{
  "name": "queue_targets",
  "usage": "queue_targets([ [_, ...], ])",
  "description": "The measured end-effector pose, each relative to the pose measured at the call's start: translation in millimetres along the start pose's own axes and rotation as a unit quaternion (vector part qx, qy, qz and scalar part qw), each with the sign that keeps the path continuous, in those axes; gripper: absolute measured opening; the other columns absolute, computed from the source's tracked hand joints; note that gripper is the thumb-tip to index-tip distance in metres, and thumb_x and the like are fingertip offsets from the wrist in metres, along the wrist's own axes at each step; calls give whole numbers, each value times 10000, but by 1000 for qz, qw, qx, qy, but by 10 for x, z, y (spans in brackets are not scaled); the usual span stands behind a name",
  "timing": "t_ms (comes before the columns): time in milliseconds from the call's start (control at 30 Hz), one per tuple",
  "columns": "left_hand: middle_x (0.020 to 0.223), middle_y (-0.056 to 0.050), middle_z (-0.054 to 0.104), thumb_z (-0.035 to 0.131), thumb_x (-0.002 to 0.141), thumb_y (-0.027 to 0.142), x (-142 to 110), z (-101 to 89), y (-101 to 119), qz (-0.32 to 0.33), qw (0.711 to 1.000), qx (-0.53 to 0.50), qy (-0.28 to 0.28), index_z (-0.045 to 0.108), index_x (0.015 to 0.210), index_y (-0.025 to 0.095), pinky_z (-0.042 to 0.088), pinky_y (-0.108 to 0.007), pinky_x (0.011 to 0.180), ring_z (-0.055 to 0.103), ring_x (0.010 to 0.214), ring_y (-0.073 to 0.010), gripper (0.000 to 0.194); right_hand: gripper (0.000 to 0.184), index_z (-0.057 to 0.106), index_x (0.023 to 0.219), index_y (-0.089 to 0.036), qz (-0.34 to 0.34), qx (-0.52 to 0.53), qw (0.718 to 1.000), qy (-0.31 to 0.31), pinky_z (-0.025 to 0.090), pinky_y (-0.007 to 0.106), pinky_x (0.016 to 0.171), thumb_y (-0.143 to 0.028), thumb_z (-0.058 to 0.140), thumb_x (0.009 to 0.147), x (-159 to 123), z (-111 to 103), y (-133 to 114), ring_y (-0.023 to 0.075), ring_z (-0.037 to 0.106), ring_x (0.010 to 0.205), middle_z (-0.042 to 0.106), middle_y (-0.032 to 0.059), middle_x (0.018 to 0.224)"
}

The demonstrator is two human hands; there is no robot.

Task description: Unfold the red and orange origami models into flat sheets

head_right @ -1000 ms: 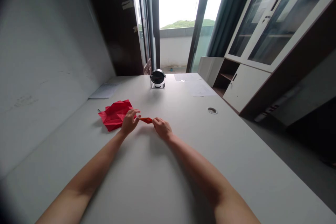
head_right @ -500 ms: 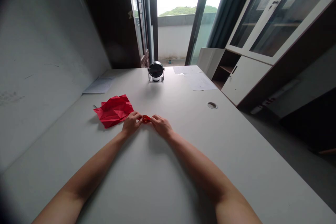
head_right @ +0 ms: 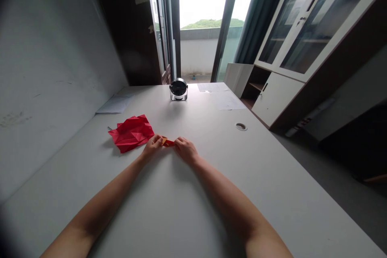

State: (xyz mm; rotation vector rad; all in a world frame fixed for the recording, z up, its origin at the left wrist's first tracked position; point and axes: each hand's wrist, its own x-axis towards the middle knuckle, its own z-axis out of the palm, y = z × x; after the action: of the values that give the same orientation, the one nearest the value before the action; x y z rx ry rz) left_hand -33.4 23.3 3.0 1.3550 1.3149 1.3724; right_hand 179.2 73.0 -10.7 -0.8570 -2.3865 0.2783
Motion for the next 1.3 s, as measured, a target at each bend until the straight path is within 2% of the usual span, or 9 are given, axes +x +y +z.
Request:
queue_targets([
  [167, 1112, -103, 687, 674, 860, 490, -16, -11, 58, -58, 981, -184, -37, 576, 803, 168, 505, -363, 879, 669, 973, -221, 341, 120, 617, 949, -217, 1, -5, 1000, 15, 470, 258, 800, -151, 522, 980, 2, -8, 1, 176, 600, 933, 639, 53, 1019],
  [400, 846, -45, 644, 618, 862, 486, 7, -40, 52, -87, 963, -253, 13, 542, 797, 193, 528, -386, 847, 627, 834, -187, 310, 169, 598, 1019, -232, 5, 28, 996, 84, 503, 340, 879, -174, 439, 1008, -25, -130, -54, 222, 586, 1021, 615, 91, 1117],
  [600, 707, 0, 527, 561, 870, 484, 34, -62, 29, -81, 974, -212, 23, 452, 701, 210, 488, -291, 706, 549, 676, -138, 339, 203, 595, 1041, -243, 28, 24, 991, 130, 500, 354, 896, -239, 392, 1043, -29, -221, -54, 233, 590, 1026, 617, 98, 1109],
  [767, 654, 43, 455, 624, 820, 432, 36, -57, 6, -82, 978, -190, 34, 447, 714, 209, 396, -232, 585, 459, 578, -104, 305, 209, 584, 1047, -236, 69, 2, 986, 149, 489, 310, 816, -249, 375, 1050, -52, -201, -23, 213, 613, 910, 636, 90, 1073],
  [900, 645, 40, 493, 656, 817, 445, -28, 21, 41, -85, 990, -107, -18, 490, 725, 200, 334, -229, 531, 450, 550, -105, 310, 211, 578, 1028, -236, 100, 18, 983, 155, 477, 281, 729, -281, 373, 1047, -67, -172, -40, 191, 627, 786, 657, 74, 988],
  [1000, 623, 39, 508, 661, 820, 460, -86, 94, 102, -98, 992, -62, -53, 529, 759, 202, 310, -236, 505, 450, 523, -114, 296, 212, 568, 998, -245, 124, 86, 974, 169, 481, 276, 694, -340, 384, 1044, -57, -171, -99, 179, 644, 725, 671, 51, 923],
  [1100, 667, 24, 569, 647, 833, 467, -123, 156, 139, -101, 992, -46, -65, 590, 854, 206, 355, -246, 532, 508, 562, -137, 267, 222, 549, 965, -255, 163, 191, 949, 192, 493, 268, 639, -416, 411, 1033, -26, -166, -187, 156, 643, 623, 664, 4, 803],
  [1167, 713, 9, 609, 634, 845, 474, -135, 188, 129, -97, 991, -43, -82, 625, 921, 206, 387, -254, 562, 542, 601, -150, 279, 212, 527, 963, -259, 197, 281, 916, 205, 490, 249, 559, -451, 450, 1005, 2, -139, -245, 143, 639, 566, 652, -19, 761],
  [1300, 752, -15, 641, 602, 876, 522, -144, 234, 39, -82, 990, -22, -115, 657, 929, 193, 406, -262, 592, 566, 637, -159, 338, 221, 473, 949, -251, 277, 481, 805, 211, 409, 202, 375, -449, 561, 905, 46, -28, -329, 127, 606, 460, 621, -46, 720],
])
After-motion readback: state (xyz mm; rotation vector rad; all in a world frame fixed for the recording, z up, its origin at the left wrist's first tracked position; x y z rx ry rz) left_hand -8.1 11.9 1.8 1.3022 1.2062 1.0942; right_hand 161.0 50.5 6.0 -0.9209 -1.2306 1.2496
